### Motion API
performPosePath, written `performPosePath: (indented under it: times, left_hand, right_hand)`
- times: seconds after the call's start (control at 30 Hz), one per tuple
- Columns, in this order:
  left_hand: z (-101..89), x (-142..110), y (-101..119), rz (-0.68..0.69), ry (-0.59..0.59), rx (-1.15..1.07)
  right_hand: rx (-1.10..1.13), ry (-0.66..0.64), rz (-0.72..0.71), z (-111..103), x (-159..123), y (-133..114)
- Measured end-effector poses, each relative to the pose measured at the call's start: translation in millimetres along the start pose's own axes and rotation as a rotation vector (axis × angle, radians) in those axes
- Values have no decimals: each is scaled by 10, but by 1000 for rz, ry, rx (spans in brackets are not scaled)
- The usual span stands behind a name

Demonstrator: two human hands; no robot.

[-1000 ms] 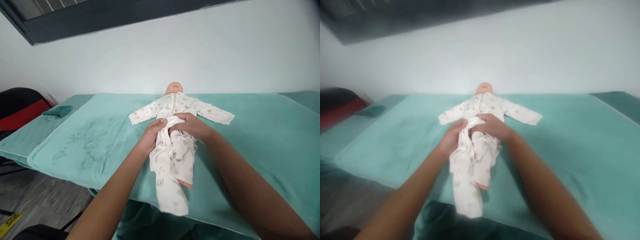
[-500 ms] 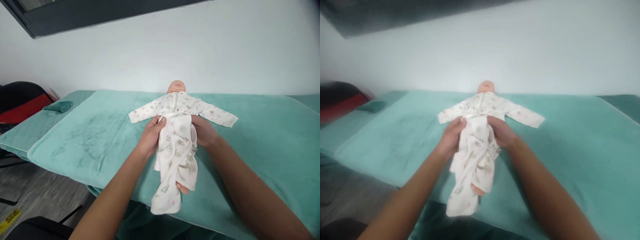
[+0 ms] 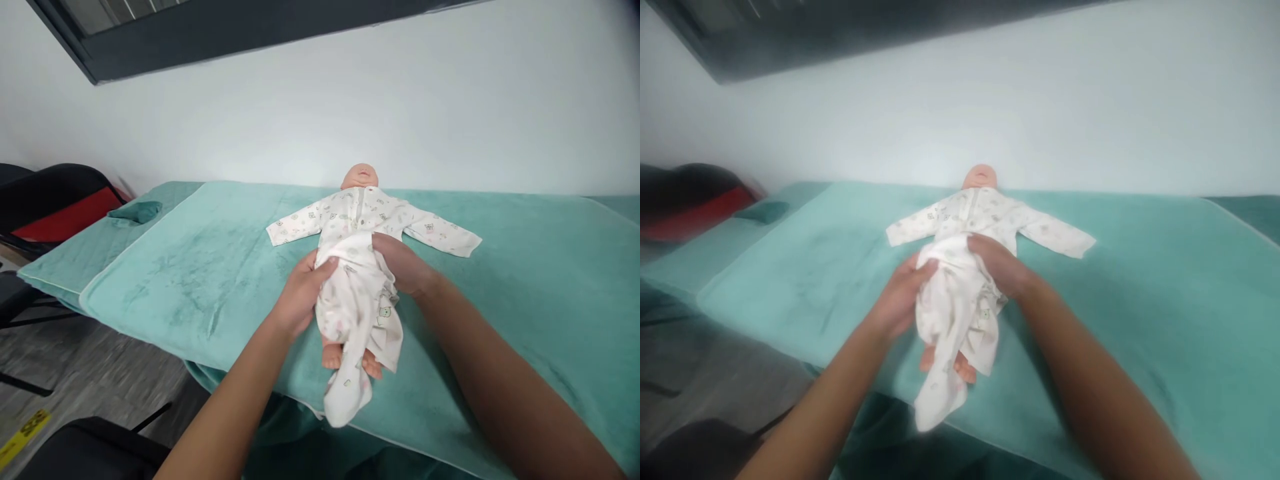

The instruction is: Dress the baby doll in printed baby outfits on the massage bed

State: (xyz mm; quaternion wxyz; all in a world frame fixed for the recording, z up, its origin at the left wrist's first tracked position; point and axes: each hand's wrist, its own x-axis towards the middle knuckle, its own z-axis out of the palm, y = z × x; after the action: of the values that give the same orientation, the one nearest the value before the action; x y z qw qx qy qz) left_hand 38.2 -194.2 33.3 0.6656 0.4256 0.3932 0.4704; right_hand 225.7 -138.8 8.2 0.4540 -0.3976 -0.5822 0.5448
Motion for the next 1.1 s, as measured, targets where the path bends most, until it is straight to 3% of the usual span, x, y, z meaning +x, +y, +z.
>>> performPosePath:
  times: [0.13,0.2,0.37,0.53,0.6,0.73,0.83,0.93,1.1]
  left_hand:
    - [54,238,-6,-1,96,-125]
    - [79,327,10,-30,117,-117]
    - [24,329,28,-67,106,-22]
    - [-76,63,111,-97,-189,208]
    - [-59,-21,126,-62,-214,315]
    - [50,-71,42,85,57,533]
    - [154,-114,-33,146,221,539]
    - [292,-294,-60,84,288,379]
    - [544,-847,-202,-118,498,33]
  right_hand:
    - [55,-292,60,-13,-68,-154]
    - [27,-335,57,-38,-80,-192]
    - [-163,-243,30,-31,-53,-168]
    - [-135,-118,23,6,-42,-112]
    - [-100,-122,-1,8,-47,-104]
    - [-142,-171,-51,-2,-52,-102]
    - [-238,-192,-89,-4,-50,-117]
    - [-326,-270,-152,6,-54,-156]
    - [-516,-468,-186,43,-73,-225]
